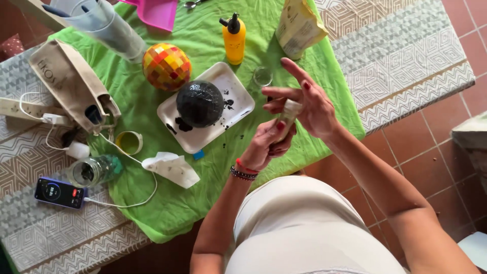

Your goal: Mixing a dark liquid or paint in a small container using a brush.

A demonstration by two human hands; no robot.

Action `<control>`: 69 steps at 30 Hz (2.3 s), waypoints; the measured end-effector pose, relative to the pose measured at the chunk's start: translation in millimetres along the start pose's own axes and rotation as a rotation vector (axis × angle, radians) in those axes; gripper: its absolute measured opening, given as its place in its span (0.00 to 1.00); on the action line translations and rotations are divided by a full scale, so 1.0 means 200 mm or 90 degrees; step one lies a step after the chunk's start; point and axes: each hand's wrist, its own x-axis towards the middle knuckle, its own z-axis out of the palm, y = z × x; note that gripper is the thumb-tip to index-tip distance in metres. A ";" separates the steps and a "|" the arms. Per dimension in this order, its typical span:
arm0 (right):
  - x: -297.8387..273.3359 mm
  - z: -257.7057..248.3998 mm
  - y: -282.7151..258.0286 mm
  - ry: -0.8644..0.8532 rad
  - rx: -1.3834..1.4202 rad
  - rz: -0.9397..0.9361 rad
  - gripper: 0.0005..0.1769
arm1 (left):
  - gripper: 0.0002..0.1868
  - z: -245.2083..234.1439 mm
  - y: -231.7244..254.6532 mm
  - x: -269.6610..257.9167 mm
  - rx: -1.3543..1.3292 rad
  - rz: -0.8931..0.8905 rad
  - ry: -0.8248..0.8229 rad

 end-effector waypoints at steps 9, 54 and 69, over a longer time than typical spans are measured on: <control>0.07 -0.20 -0.05 -0.113 -0.444 -0.093 0.26 | 0.12 -0.03 0.05 -0.01 0.241 0.032 0.078; -0.36 -0.64 0.43 0.041 -1.183 0.076 0.33 | 0.23 -1.30 0.47 -0.38 0.926 0.526 0.900; -0.29 -0.72 0.77 0.224 -0.728 0.089 0.33 | 0.43 -1.60 0.26 -0.55 0.896 0.316 1.030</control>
